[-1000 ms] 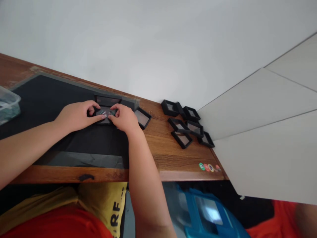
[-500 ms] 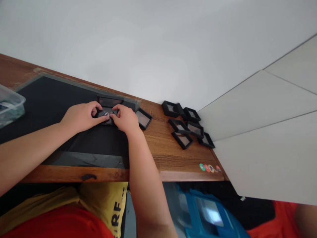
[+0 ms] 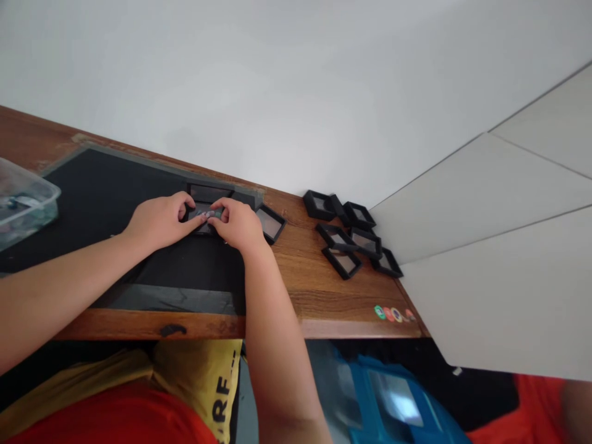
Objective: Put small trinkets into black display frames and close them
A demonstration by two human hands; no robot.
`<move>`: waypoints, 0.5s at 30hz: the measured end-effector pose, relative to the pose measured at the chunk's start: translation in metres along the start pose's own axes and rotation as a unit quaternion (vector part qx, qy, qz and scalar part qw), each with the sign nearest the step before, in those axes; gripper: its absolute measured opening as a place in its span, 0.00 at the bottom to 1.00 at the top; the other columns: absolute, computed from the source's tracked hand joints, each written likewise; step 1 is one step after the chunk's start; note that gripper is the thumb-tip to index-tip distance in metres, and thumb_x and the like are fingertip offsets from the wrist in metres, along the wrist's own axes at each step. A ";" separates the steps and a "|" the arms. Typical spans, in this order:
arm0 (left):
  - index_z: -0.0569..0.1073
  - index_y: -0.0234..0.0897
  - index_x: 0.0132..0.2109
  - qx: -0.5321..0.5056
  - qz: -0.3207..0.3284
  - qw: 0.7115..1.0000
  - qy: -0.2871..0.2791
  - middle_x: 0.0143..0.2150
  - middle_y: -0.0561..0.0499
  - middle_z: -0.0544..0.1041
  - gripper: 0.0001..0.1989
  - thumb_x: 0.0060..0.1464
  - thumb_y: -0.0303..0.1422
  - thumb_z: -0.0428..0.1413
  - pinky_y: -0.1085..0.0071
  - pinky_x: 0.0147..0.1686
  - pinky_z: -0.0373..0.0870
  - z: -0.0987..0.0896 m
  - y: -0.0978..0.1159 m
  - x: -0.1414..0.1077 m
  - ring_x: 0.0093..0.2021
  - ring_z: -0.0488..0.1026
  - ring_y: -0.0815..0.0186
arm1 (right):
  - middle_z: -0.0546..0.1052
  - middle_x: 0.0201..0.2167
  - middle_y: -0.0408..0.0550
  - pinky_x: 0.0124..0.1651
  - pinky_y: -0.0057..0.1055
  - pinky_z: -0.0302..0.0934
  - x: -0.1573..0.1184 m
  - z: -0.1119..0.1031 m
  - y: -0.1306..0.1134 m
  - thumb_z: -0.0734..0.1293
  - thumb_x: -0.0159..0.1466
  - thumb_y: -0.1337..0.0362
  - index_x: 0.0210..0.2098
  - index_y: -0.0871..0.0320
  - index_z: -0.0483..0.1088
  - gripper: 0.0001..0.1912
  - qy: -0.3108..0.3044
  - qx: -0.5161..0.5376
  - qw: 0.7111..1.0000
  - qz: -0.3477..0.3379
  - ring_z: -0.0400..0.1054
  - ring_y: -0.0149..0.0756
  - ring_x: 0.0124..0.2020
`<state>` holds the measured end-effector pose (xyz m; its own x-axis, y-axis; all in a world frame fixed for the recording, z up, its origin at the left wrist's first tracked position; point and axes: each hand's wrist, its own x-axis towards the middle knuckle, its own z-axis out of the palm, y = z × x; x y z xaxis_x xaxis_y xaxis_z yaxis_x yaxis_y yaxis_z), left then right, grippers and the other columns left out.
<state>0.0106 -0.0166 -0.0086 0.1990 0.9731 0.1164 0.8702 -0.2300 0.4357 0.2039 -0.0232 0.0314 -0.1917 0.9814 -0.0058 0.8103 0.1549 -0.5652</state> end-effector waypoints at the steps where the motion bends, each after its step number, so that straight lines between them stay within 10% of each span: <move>1: 0.76 0.38 0.57 0.002 0.000 1.000 0.001 0.43 0.42 0.85 0.27 0.67 0.55 0.53 0.62 0.33 0.62 0.000 0.000 0.000 0.43 0.82 0.47 | 0.76 0.29 0.39 0.34 0.29 0.58 0.000 0.000 0.000 0.73 0.68 0.65 0.52 0.57 0.80 0.13 0.001 0.008 1.000 0.000 0.70 0.32 0.30; 15: 0.79 0.44 0.54 -0.058 -0.020 0.998 -0.013 0.47 0.49 0.86 0.16 0.69 0.42 0.51 0.61 0.38 0.65 -0.002 -0.006 0.005 0.46 0.82 0.51 | 0.73 0.24 0.37 0.32 0.31 0.54 -0.016 -0.032 0.018 0.81 0.55 0.64 0.34 0.58 0.75 0.13 -0.057 0.005 0.996 0.073 0.65 0.29 0.26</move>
<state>0.0058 -0.0105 -0.0091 0.1771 0.9814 0.0740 0.8196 -0.1887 0.5410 0.2390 -0.0325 0.0478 -0.1341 0.9742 -0.1818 0.8282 0.0094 -0.5603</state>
